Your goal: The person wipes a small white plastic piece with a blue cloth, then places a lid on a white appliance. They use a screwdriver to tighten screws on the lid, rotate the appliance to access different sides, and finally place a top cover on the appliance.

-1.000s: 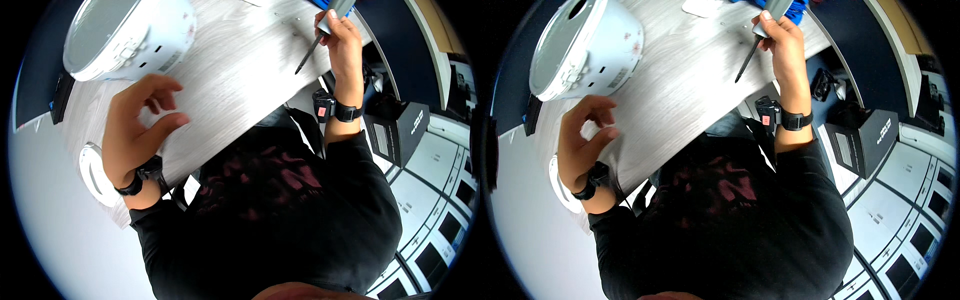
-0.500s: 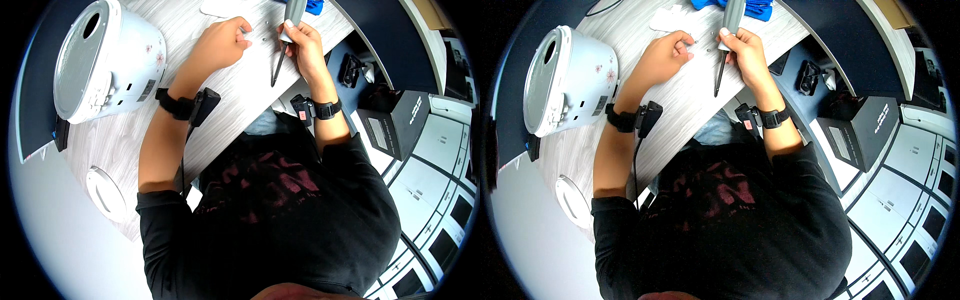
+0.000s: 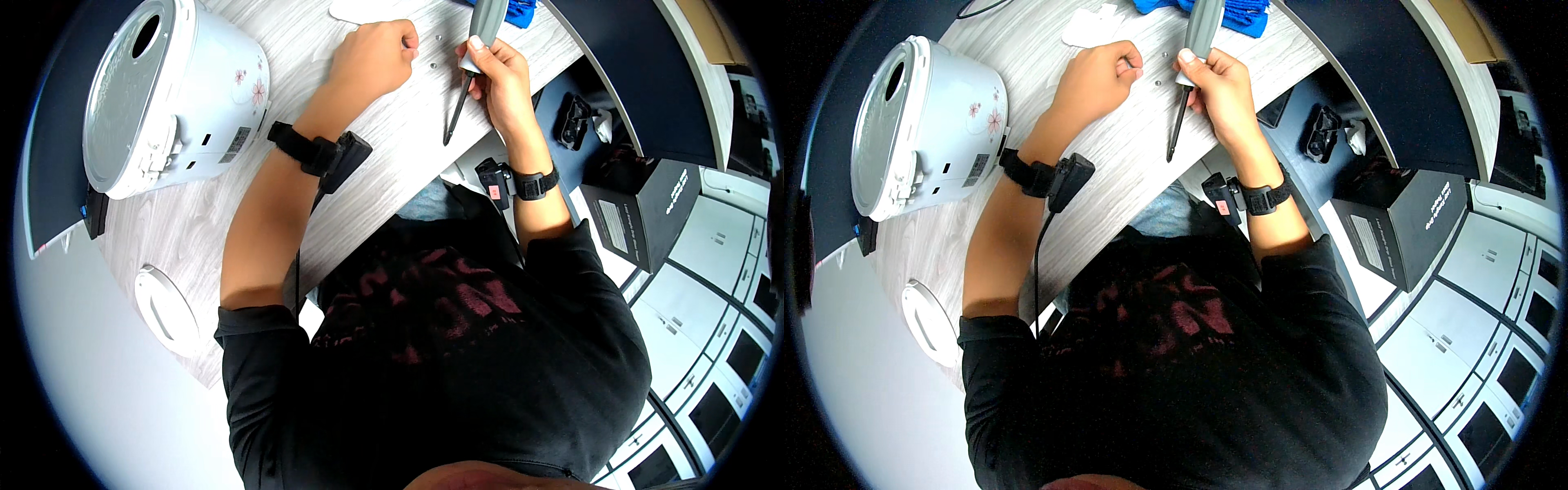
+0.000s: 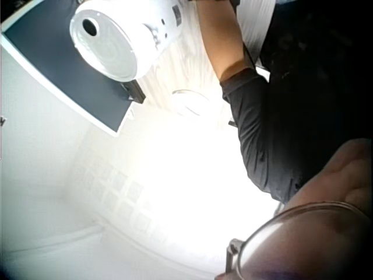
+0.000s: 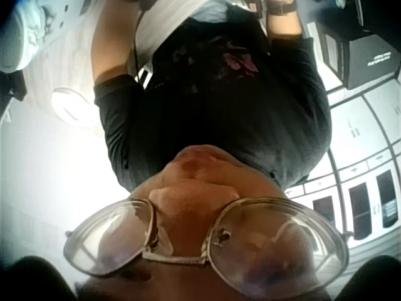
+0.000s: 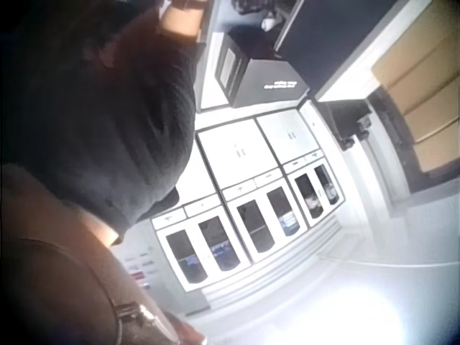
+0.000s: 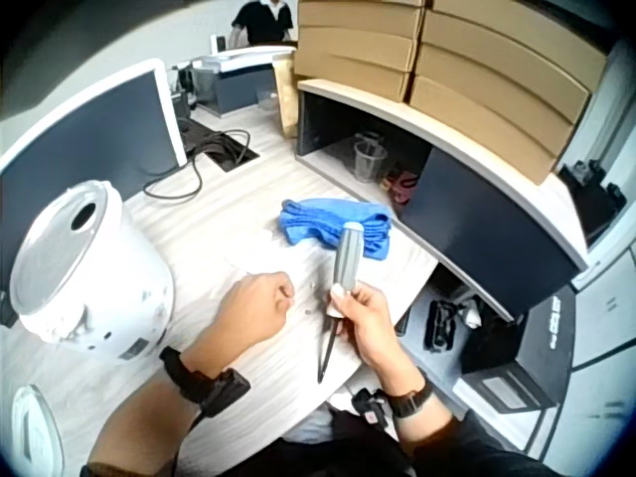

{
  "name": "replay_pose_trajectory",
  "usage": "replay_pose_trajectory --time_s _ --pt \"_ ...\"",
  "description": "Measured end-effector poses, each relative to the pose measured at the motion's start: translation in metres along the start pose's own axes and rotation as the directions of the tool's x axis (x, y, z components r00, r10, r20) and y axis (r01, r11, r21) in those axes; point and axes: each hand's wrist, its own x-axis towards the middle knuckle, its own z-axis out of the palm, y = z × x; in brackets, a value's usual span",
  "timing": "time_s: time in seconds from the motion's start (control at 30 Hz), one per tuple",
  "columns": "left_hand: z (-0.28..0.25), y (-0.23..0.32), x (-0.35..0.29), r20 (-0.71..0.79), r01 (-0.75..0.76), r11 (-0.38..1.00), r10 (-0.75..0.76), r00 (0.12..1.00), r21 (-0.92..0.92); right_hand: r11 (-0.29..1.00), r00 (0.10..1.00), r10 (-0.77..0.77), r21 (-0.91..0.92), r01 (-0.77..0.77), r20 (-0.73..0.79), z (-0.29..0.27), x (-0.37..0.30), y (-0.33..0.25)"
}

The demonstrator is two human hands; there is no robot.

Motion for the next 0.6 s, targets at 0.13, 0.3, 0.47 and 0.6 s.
replay_pose_trajectory --time_s 0.13,0.3,0.47,0.6 --pt "-0.006 -0.001 -0.005 0.013 -0.035 0.999 0.035 0.999 0.0 1.0 1.0 -0.006 -0.015 0.006 0.008 0.0 0.001 0.0" --pt "-0.036 0.004 -0.031 0.096 -0.045 0.996 0.052 0.994 -0.078 0.999 1.0 -0.009 -0.035 0.009 0.005 0.003 0.0 -0.001" --pt "-0.064 0.005 -0.071 0.078 -0.006 0.975 0.024 0.997 -0.221 0.998 0.998 0.013 -0.063 -0.009 0.064 0.003 0.001 -0.005" --pt "-0.082 -0.002 -0.103 0.051 0.007 0.967 0.006 0.999 -0.255 0.999 0.985 0.035 -0.01 -0.034 0.169 0.014 0.003 -0.013"
